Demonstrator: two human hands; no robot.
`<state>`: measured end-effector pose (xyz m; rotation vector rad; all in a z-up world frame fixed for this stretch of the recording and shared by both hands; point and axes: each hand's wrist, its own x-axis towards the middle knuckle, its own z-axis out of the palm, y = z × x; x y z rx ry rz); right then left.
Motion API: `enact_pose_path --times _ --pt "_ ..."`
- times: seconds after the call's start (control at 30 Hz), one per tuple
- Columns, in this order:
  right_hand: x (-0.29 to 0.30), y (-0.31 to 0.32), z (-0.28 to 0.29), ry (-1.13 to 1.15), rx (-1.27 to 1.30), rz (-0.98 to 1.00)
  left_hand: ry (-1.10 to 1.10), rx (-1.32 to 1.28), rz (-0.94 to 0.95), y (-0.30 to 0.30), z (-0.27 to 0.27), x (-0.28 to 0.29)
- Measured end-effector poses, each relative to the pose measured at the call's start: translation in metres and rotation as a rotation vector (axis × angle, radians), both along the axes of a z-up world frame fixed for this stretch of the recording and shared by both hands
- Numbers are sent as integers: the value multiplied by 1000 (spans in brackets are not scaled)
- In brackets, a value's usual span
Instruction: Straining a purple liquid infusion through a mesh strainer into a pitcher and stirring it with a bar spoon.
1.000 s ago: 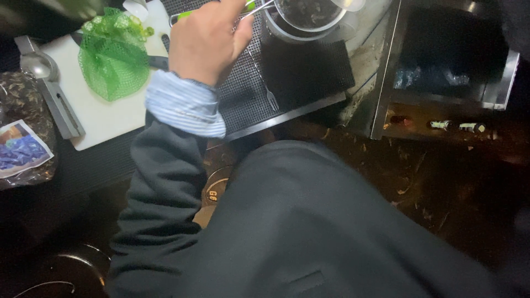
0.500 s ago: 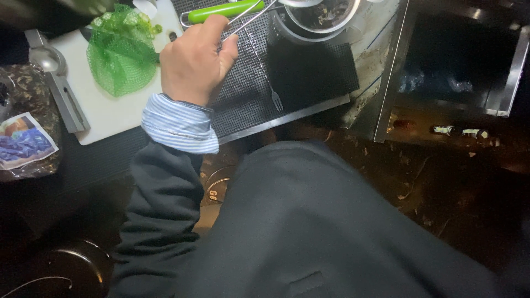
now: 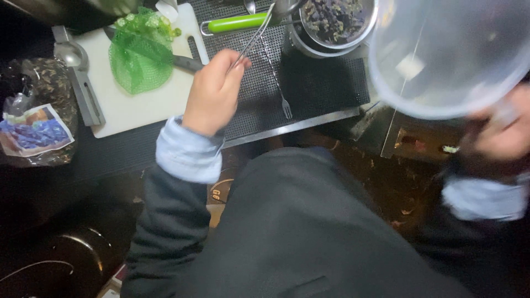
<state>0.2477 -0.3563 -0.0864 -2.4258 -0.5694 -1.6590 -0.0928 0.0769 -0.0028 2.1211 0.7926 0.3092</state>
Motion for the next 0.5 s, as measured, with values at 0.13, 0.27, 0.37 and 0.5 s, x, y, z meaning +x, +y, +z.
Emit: enact_pose_path --times 0.13,0.27,0.37,0.5 --pt "-93 27 15 1023 263 938 -91 -432 111 -28 33 -48" --pt "-131 89 -6 1015 410 1582 -375 -762 67 -37 23 -103" --pt "-177 164 -16 1121 422 1520 -498 -803 119 -44 16 -114" --pt "-206 213 -46 1315 317 1336 -553 -761 172 -44 9 -115"
